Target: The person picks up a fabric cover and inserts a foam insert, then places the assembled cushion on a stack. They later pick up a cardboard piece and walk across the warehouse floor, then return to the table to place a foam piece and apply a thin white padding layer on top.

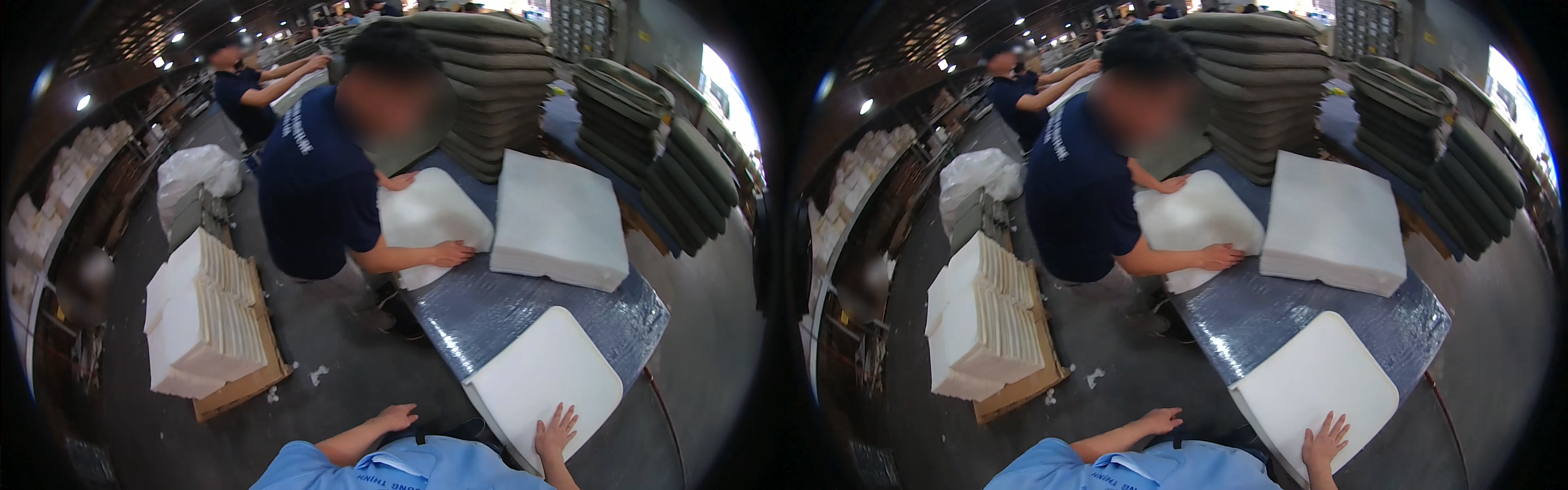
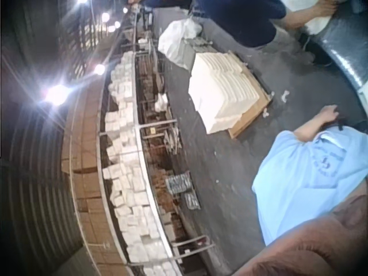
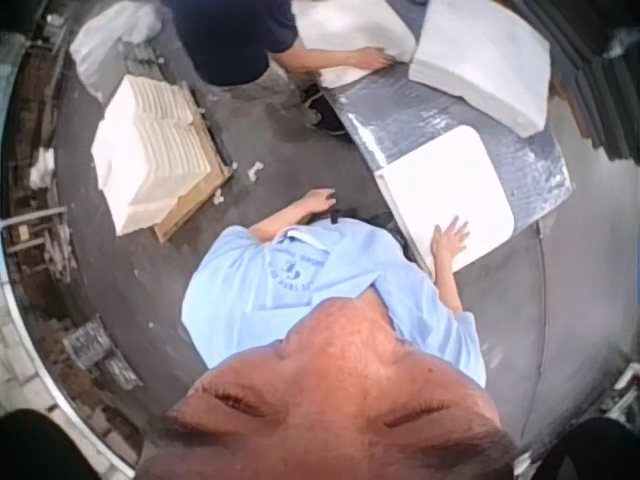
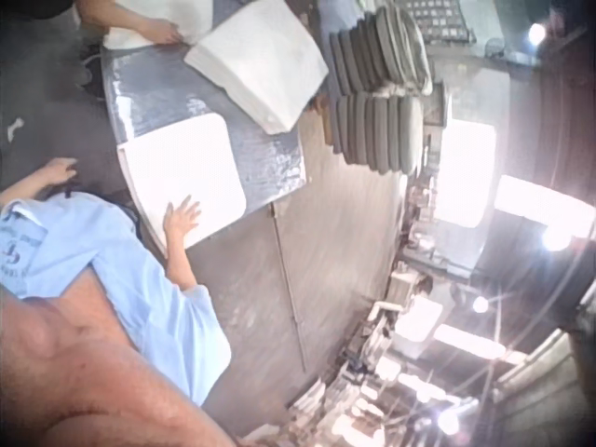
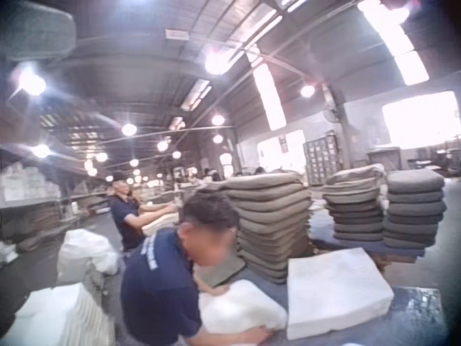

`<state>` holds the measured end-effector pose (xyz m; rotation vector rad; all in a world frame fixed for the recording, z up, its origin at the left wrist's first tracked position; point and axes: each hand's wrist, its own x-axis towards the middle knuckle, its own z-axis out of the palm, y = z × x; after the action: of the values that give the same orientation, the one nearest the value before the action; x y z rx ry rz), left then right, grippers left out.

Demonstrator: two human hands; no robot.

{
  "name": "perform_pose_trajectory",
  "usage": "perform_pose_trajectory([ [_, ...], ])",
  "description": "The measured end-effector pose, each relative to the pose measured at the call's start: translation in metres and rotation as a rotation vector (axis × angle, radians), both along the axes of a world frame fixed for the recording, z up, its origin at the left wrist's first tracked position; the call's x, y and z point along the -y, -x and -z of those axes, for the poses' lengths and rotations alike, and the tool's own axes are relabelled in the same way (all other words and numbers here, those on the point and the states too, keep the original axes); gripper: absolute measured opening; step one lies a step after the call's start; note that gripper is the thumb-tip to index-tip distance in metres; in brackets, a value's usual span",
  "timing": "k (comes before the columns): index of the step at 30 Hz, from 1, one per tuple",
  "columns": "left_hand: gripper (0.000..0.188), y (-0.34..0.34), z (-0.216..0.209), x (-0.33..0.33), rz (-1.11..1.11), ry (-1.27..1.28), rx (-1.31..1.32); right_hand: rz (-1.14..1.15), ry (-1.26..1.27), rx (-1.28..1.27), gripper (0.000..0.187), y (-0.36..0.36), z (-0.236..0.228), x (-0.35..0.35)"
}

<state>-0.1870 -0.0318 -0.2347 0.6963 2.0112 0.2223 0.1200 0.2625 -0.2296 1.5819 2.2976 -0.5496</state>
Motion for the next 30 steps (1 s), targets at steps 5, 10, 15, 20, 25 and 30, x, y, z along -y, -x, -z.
perform_pose_trajectory([
  [5, 0.059, 0.028, -0.005, 0.079, -0.151, 0.005, 0.01, -0.162, -0.088, -0.101, 0.09, 0.053, -0.001, 0.037],
  [10, 0.058, 0.068, -0.016, 0.162, -0.404, 0.0, -0.042, -0.017, -0.04, -0.058, 0.089, 0.092, 0.02, 0.067],
  [15, 0.053, 0.075, -0.032, 0.262, -1.066, 0.079, -0.055, -0.265, -0.054, -0.147, 0.077, 0.125, 0.03, 0.084],
  [20, 0.043, 0.025, -0.038, 0.338, -1.43, 0.318, -0.002, -0.547, 0.119, -0.433, 0.062, 0.187, 0.028, 0.087],
  [25, 0.039, -0.035, -0.005, 0.31, -1.799, 0.099, 0.156, -0.96, -0.061, -0.554, 0.054, 0.263, 0.037, 0.094],
  [30, 0.038, -0.081, 0.019, 0.301, -1.655, 0.01, 0.498, -1.158, 0.263, -0.541, 0.051, 0.38, 0.024, 0.167],
])
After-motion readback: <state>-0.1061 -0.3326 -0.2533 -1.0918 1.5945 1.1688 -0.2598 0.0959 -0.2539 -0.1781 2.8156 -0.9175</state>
